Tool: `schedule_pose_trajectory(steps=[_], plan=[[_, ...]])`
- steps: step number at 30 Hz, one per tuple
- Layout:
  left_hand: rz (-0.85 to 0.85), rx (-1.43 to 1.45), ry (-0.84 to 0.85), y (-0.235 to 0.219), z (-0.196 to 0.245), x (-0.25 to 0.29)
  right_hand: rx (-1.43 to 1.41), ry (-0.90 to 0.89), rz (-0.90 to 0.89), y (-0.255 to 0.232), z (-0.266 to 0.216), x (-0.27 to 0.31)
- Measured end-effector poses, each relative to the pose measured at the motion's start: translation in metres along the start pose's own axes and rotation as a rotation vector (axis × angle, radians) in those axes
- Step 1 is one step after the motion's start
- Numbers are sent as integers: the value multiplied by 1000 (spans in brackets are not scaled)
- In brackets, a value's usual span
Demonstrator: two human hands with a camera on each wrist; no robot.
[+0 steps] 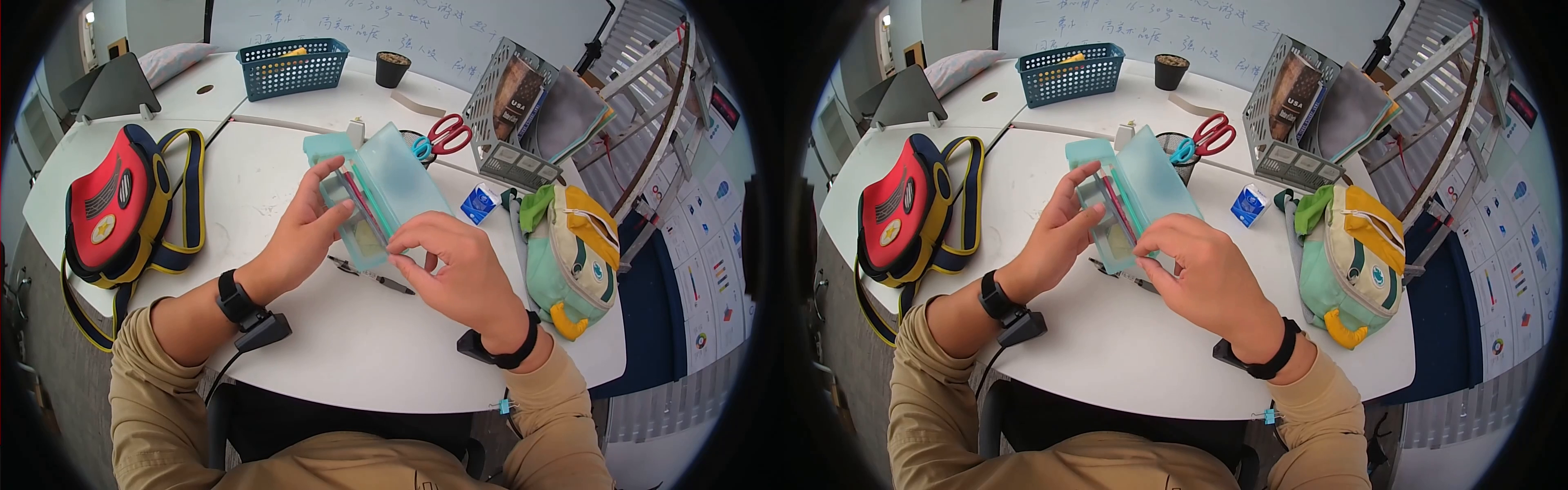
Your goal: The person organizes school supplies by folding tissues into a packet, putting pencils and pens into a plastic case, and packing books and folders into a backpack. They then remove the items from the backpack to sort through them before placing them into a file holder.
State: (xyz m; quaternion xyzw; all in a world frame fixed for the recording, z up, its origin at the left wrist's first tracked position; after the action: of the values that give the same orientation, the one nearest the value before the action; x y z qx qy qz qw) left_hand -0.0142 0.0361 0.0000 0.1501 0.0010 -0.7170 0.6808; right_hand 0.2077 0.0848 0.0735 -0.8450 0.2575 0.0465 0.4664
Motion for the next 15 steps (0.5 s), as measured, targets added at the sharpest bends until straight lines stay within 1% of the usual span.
schedule_pose_trajectory(steps=[1, 4, 7, 10, 13, 15], plan=[[-9, -12, -1, 2, 4, 1, 3, 22, -12, 0, -1, 0], [-22, -36, -17, 6, 11, 4, 64, -12, -35, -1, -6, 0], [-17, -1, -31, 4, 10, 3, 69, -45, -29, 1, -7, 0], [-29, 66, -1, 3, 3, 1, 150, -148, -22, 4, -1, 2], [-26, 59, -22, 2, 3, 1, 191, -146, -33, 5, -2, 2], [-22, 36, -37, 1, 3, 1, 150, -124, -39, 7, -2, 1]])
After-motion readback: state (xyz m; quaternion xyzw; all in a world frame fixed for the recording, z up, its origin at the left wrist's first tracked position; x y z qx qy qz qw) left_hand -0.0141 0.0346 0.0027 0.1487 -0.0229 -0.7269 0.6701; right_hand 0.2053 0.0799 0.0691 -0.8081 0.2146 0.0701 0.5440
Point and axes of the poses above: each hand's wrist, its own x-axis away from the middle knuckle, its own y-axis out of the palm, z = x × y, the point moved 4 cm from there along -x, towards the middle knuckle, and after that the axes turned 11 degrees about -z, right-handed, at the moved point
